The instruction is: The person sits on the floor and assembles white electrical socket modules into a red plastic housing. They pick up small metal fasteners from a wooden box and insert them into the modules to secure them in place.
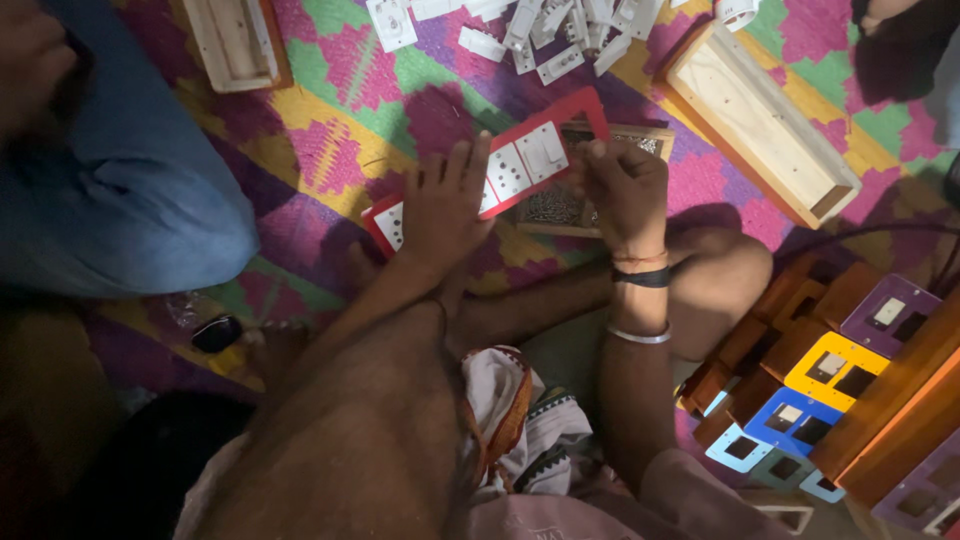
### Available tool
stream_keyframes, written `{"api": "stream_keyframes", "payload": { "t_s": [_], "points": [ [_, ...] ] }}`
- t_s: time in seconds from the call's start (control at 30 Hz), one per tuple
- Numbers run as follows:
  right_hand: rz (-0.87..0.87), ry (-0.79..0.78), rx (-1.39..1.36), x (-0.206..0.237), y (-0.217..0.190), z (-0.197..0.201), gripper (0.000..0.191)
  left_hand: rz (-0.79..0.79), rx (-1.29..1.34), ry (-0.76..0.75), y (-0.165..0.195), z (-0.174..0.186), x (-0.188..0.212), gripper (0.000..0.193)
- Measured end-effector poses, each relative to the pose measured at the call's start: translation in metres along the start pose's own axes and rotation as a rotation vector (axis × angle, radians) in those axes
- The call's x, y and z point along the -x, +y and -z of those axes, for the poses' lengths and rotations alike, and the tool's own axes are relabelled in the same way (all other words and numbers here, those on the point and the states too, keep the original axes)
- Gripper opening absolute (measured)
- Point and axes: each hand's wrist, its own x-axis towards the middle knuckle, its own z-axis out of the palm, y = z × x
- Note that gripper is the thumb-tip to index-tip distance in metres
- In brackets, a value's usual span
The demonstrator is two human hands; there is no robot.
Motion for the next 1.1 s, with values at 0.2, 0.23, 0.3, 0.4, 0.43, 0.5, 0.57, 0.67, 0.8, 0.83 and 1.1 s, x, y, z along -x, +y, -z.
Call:
{"api": "stream_keyframes", "payload": {
  "t_s": [0.2,0.23,0.3,0.4,0.43,0.5,0.57,0.67,0.8,0.83,1.1],
  "points": [
    [0.117,-0.150,0.241,-0.006,-0.018,-0.014,0.018,-0.042,0.006,0.028,0.004,0.006,-0.001,0.093],
    [0.143,-0.153,0.340,-0.008,-0.019,-0.016,0.017,-0.049,0.012,0.034,0.004,0.006,-0.001,0.091],
    [0.134,-0.105,0.519,-0.013,-0.020,-0.021,0.015,-0.070,0.009,0.046,0.004,0.007,-0.002,0.089],
    [0.257,-0.076,0.667,-0.016,-0.016,-0.025,0.013,-0.092,-0.019,0.058,0.004,0.007,-0.003,0.086],
    [0.322,-0.073,0.698,-0.016,-0.015,-0.024,0.013,-0.092,-0.028,0.062,0.005,0.007,-0.003,0.084],
    [0.387,-0.053,0.782,-0.016,-0.012,-0.024,0.011,-0.093,-0.048,0.065,0.005,0.007,-0.003,0.083],
    [0.420,-0.038,0.821,-0.016,-0.011,-0.024,0.010,-0.097,-0.060,0.056,0.005,0.006,-0.002,0.083],
    [0.407,-0.013,0.828,-0.017,-0.010,-0.026,0.011,-0.125,-0.095,0.044,0.003,0.005,0.000,0.082],
    [0.697,0.123,1.124,-0.017,-0.011,-0.023,0.035,-0.146,-0.103,0.065,0.001,0.004,0.001,0.083],
    [0.871,0.167,1.248,-0.017,-0.011,-0.020,0.046,-0.132,-0.089,0.063,0.001,0.004,0.003,0.085],
    [0.303,0.016,0.717,-0.022,-0.003,-0.004,0.065,-0.160,-0.049,0.045,0.002,0.011,0.003,0.092]
  ]
}}
